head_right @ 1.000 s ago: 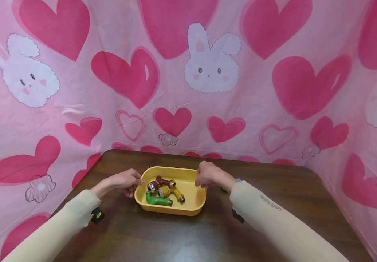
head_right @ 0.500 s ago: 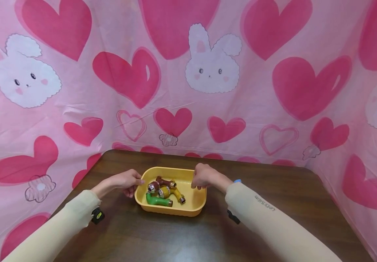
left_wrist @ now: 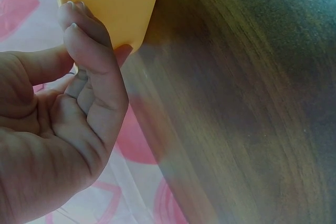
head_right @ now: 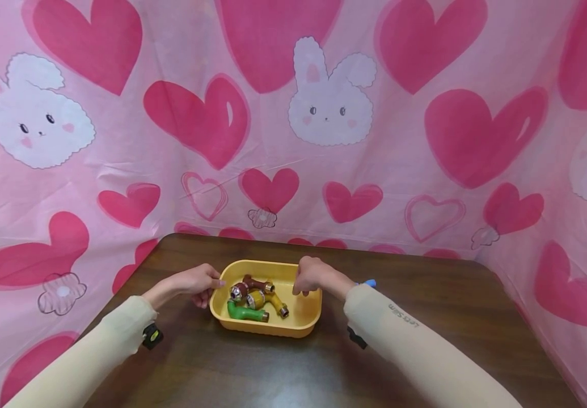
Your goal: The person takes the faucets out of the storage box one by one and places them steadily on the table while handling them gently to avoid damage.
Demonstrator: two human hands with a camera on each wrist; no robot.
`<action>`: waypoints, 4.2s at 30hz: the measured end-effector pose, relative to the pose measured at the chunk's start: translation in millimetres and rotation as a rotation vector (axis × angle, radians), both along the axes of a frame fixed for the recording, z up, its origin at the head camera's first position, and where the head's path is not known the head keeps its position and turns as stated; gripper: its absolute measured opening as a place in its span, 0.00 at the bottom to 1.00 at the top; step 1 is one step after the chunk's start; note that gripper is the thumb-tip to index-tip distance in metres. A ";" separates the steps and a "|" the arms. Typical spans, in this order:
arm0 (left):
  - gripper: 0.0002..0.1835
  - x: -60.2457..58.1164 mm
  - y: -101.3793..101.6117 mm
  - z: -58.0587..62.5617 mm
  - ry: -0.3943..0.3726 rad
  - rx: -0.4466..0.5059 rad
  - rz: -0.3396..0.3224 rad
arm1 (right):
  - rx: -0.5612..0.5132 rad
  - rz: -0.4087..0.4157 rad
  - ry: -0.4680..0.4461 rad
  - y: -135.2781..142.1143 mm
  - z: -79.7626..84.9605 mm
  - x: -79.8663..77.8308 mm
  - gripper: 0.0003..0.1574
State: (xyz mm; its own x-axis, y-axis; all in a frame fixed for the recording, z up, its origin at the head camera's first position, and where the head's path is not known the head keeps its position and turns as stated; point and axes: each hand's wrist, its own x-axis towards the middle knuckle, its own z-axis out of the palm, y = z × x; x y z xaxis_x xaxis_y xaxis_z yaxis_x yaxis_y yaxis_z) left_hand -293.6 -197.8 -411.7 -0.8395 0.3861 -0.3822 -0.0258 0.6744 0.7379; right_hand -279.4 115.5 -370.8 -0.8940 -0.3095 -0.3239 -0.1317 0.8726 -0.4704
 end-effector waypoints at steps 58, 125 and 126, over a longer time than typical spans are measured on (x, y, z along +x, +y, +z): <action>0.13 -1.5 -0.2 1.7 -0.009 -0.011 0.016 | 0.092 0.023 -0.093 -26.3 -18.2 -21.0 0.12; 0.14 -1.7 -0.9 0.5 0.000 -0.021 0.012 | 0.143 0.096 -0.105 -50.7 -37.6 -22.9 0.17; 0.14 -1.4 -0.7 0.5 -0.001 -0.022 0.013 | 0.144 0.098 -0.102 -50.6 -37.7 -22.9 0.17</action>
